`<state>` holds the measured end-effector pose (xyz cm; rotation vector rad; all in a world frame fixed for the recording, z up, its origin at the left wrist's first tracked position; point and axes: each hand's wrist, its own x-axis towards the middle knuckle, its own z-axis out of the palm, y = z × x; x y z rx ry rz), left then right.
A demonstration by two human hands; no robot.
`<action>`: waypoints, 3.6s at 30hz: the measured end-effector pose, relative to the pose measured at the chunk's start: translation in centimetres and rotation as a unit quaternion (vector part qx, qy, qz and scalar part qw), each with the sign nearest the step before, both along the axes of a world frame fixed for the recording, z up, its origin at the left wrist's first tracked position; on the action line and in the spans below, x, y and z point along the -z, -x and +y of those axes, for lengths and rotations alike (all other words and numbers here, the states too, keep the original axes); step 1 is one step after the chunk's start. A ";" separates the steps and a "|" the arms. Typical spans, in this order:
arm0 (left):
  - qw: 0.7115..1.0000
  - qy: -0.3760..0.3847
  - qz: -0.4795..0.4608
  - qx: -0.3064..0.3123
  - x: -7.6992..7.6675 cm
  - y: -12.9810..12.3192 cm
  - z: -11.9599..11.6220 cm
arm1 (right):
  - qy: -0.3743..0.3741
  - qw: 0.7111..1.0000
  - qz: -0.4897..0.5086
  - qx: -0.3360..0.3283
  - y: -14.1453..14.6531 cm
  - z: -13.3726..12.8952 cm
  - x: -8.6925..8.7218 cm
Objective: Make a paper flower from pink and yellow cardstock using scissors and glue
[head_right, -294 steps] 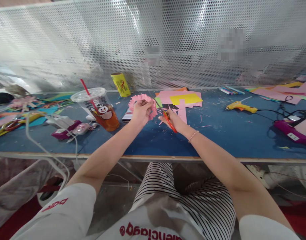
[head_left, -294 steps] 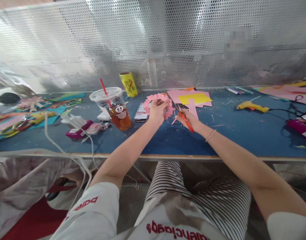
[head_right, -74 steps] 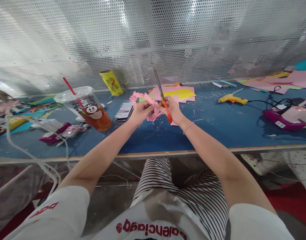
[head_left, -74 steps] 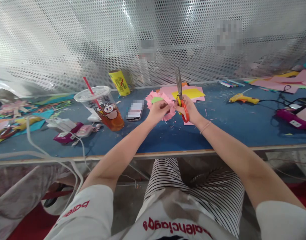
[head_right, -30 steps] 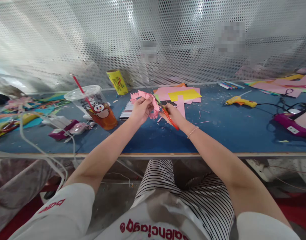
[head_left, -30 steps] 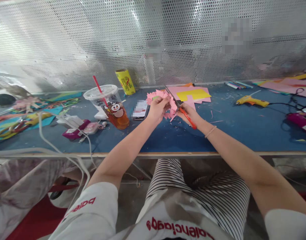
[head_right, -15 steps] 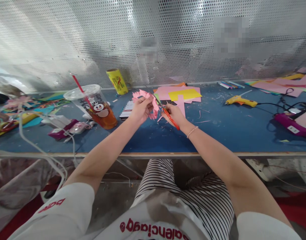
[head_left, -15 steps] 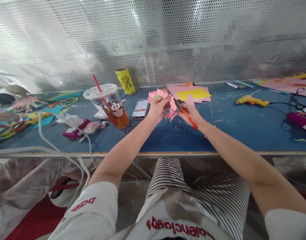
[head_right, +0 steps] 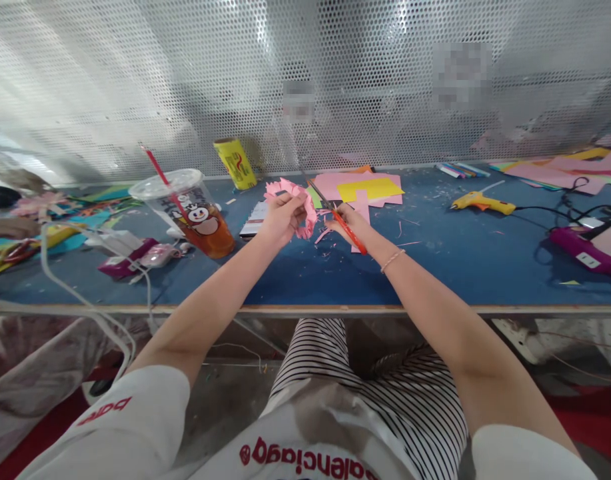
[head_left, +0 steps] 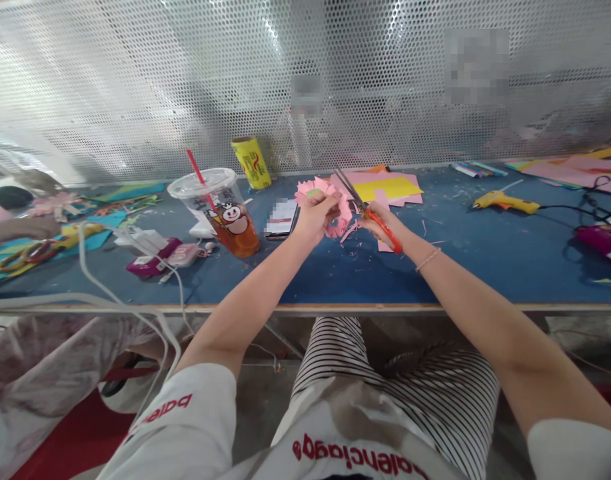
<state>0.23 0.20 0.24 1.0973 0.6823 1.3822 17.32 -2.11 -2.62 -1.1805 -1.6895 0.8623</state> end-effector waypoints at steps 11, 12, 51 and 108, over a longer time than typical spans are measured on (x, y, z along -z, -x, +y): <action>0.996 -0.069 0.045 -0.023 0.2 0.4 0.2 | 0.002 0.997 -0.066 -0.039 -0.3 -0.9 -0.9; 0.996 -0.072 0.049 -0.024 0.3 0.4 0.3 | 0.002 0.997 -0.069 -0.042 -0.2 -1.0 -1.0; 0.997 -0.054 0.056 -0.012 0.1 0.5 0.3 | -0.031 0.995 -0.088 -0.022 -0.2 -1.0 -1.0; 0.997 0.045 0.025 0.050 0.5 -0.3 -0.2 | -0.039 0.988 0.148 -0.002 0.8 1.5 0.6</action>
